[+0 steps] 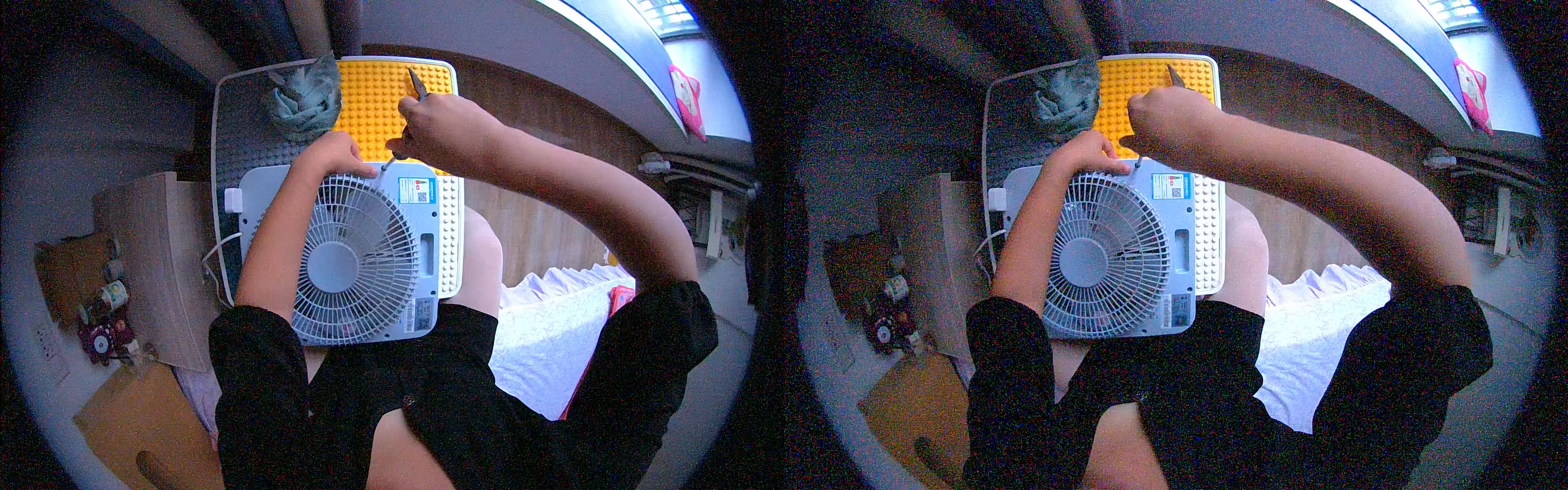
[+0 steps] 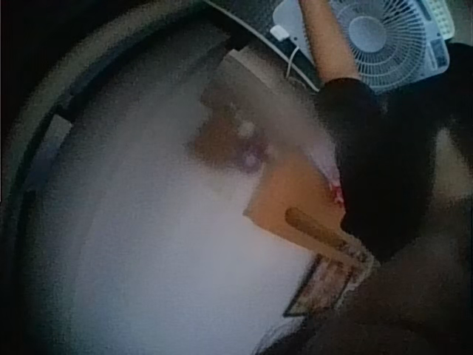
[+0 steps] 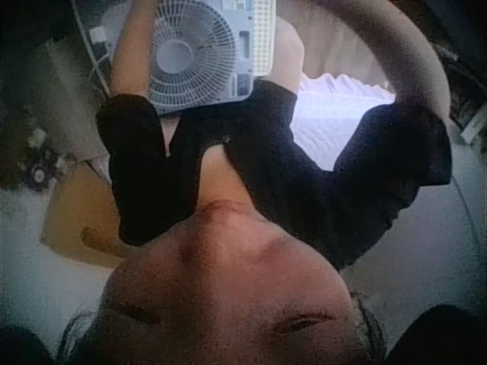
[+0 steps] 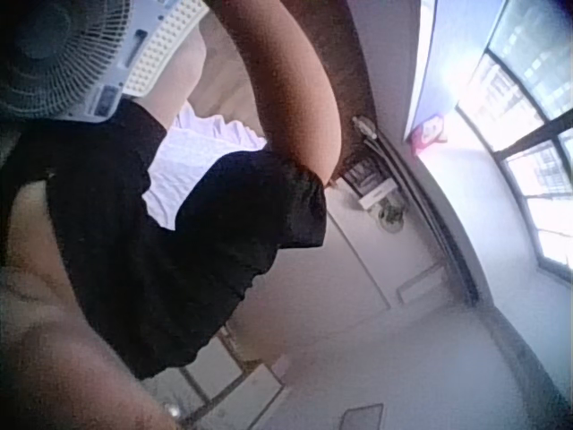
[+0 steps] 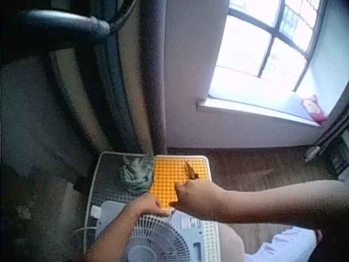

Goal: The person uses a screwdriver to remove screws from the back of a small white fan. They place the screws on a nearby yellow mat and continue to unscrew the casing.

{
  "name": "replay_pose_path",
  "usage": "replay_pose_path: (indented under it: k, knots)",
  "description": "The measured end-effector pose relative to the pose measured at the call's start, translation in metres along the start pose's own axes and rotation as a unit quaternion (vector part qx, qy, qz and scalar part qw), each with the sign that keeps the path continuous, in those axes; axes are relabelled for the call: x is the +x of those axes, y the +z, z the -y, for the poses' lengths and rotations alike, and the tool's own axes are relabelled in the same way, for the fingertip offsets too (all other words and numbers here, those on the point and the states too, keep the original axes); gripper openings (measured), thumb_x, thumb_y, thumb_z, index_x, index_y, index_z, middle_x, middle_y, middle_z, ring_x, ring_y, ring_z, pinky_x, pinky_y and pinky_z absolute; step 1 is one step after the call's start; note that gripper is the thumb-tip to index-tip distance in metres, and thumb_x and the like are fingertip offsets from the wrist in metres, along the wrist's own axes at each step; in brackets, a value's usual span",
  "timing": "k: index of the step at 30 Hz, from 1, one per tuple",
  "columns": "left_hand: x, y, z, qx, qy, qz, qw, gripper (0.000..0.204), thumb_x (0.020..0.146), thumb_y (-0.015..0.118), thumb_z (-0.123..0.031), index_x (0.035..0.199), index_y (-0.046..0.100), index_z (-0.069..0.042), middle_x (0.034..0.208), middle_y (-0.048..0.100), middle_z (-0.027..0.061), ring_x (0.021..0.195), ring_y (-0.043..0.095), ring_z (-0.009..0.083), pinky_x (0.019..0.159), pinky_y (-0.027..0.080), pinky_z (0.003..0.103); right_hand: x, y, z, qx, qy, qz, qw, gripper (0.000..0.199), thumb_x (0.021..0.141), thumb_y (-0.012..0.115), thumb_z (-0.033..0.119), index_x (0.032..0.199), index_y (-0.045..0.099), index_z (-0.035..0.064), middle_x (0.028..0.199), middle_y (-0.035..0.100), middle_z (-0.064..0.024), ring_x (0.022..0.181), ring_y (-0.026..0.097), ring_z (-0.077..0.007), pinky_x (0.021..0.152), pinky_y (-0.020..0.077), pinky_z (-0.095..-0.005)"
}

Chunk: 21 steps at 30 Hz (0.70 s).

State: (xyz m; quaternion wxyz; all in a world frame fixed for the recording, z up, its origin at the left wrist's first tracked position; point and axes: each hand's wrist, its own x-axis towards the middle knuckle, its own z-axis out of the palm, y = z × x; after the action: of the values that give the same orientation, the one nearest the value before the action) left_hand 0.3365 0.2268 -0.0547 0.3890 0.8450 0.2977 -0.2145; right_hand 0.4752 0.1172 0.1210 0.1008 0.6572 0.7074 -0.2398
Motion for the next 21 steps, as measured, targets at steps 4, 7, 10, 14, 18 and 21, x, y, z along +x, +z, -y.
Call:
replay_pose_path:
  k: [4,7,10,14,18,21]
  knots:
    - [-0.003,-0.001,-0.004,-0.012,0.006,-0.005,1.0,0.048,0.053,0.073,-0.051,0.069,0.067,-0.006,0.067,0.064,0.0092,0.061,0.06,0.019,0.06,0.047,0.03,-0.007,0.003,-0.006,-0.023,-0.117,-0.07,0.99,0.044,0.072,0.065,0.017,0.104,0.038,0.0012,0.088,0.053,-0.0203,0.078,0.059,-0.0318,0.065,0.0512,-0.0365]
    - [0.01,0.013,0.015,-0.039,0.092,-0.06,0.993,0.048,0.053,0.073,-0.051,0.067,0.067,-0.006,0.066,0.063,0.0094,0.059,0.059,0.019,0.059,0.046,0.03,-0.009,0.005,0.002,-0.178,-0.238,-0.099,0.95,0.03,0.071,0.061,0.011,0.098,0.05,0.0038,0.079,0.048,-0.0131,0.072,0.058,-0.0258,0.063,0.0528,-0.0295]
    - [0.001,0.001,-0.001,-0.002,-0.001,-0.016,1.0,0.049,0.053,0.072,-0.052,0.066,0.066,-0.005,0.065,0.063,0.0095,0.058,0.058,0.0193,0.057,0.046,0.031,0.0,0.008,0.004,-0.309,-0.272,-0.123,0.903,0.012,0.071,0.061,0.01,0.083,0.061,0.0073,0.081,0.05,-0.0123,0.073,0.058,-0.0231,0.058,0.0534,-0.0276]
    - [0.001,0.002,0.002,-0.013,0.007,-0.01,1.0,0.05,0.054,0.072,-0.053,0.065,0.066,-0.005,0.067,0.063,0.0099,0.059,0.059,0.0198,0.058,0.046,0.032,0.01,0.002,0.005,-0.203,-0.077,0.018,0.976,0.009,0.073,0.059,0.011,0.08,0.064,0.0141,0.082,0.05,-0.0105,0.074,0.058,-0.0226,0.054,0.0528,-0.0264]
    - [-0.002,0.0,-0.001,-0.006,0.007,-0.007,1.0,0.049,0.055,0.072,-0.053,0.074,0.069,-0.008,0.07,0.065,0.0079,0.065,0.062,0.0178,0.063,0.048,0.031,-0.002,0.011,-0.01,-0.188,-0.239,-0.098,0.947,0.021,0.075,0.06,0.016,0.091,0.053,0.0044,0.084,0.047,-0.0111,0.064,0.061,-0.024,0.054,0.0518,-0.0316]
    - [0.0,0.002,-0.002,0.013,0.005,-0.003,1.0,0.047,0.055,0.073,-0.051,0.07,0.068,-0.007,0.068,0.064,0.0094,0.061,0.06,0.0192,0.059,0.047,0.031,-0.004,0.004,0.0,-0.119,-0.136,-0.02,0.983,0.028,0.075,0.063,0.022,0.087,0.05,0.0004,0.07,0.056,-0.0154,0.059,0.061,-0.0269,0.054,0.0507,-0.036]
